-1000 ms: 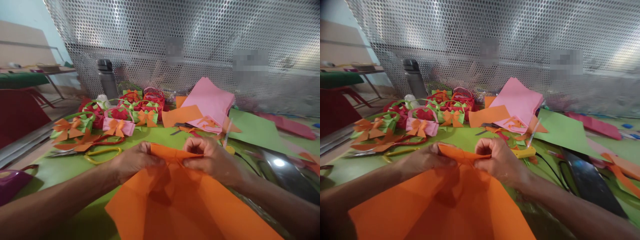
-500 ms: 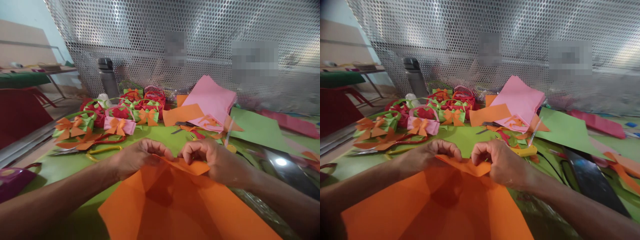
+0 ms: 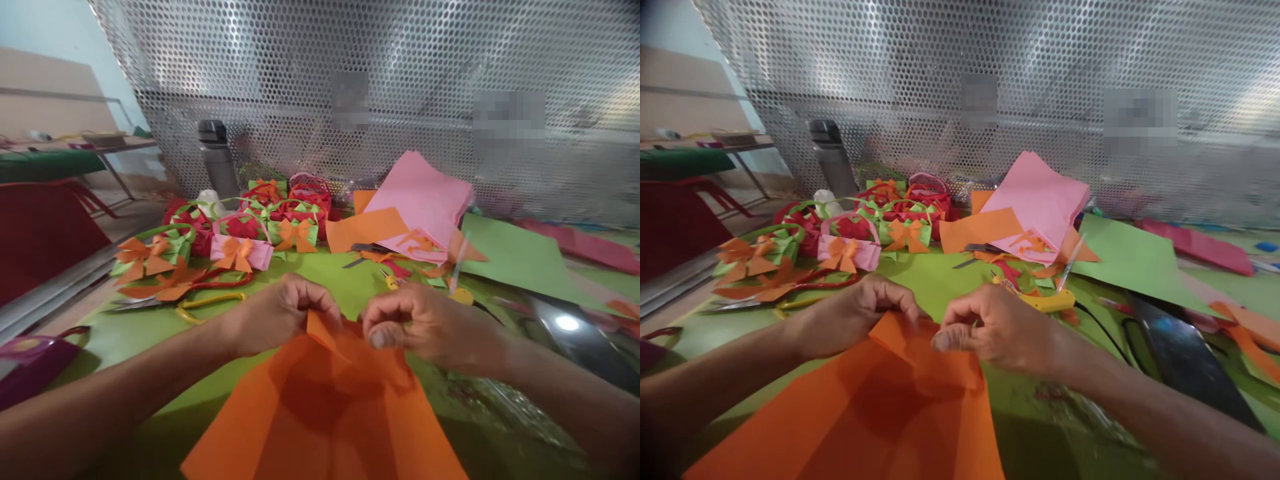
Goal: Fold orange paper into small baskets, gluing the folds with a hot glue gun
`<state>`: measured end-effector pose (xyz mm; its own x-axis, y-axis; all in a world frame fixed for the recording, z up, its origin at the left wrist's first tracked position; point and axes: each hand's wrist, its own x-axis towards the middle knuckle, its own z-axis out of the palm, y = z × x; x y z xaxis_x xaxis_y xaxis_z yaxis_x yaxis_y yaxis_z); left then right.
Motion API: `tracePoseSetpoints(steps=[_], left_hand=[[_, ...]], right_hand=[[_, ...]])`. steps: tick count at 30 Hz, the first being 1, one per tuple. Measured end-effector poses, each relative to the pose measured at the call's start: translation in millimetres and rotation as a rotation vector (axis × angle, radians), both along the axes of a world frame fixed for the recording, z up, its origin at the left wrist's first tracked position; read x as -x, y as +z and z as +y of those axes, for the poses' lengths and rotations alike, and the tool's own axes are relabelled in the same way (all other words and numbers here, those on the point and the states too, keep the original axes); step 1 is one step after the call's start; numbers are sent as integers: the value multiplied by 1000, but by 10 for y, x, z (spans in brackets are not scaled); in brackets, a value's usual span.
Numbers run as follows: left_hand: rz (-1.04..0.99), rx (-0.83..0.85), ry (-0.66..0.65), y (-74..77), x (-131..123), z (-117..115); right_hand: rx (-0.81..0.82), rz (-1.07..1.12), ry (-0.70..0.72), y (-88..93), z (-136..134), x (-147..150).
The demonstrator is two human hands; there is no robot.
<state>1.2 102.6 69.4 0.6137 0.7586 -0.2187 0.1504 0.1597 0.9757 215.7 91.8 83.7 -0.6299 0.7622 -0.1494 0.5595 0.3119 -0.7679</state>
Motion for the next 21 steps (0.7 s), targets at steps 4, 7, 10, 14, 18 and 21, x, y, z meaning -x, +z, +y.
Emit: tracePoseSetpoints(steps=[4,7,10,14,18,21], left_hand=[[91,-130,-20,-23,-23,-31],[157,-174,-16,-46,-39,-48],[149,-168,-40,-63,-57,-58],[74,-89,-108,-43,-67,-63],[268,-170,-166,4,-47,-48],[294,-164,-205,9,-30,-30]], right_hand=[[-117,-18,-186,-92,-59,133],[-67,30,-230,-132,-69,175],[-22,67,-240,-166,-56,182],[-118,36,-232,-204,-52,181],[-348,-97,-258,-227,-61,169],[-424,-153,-267,-235,-60,168]])
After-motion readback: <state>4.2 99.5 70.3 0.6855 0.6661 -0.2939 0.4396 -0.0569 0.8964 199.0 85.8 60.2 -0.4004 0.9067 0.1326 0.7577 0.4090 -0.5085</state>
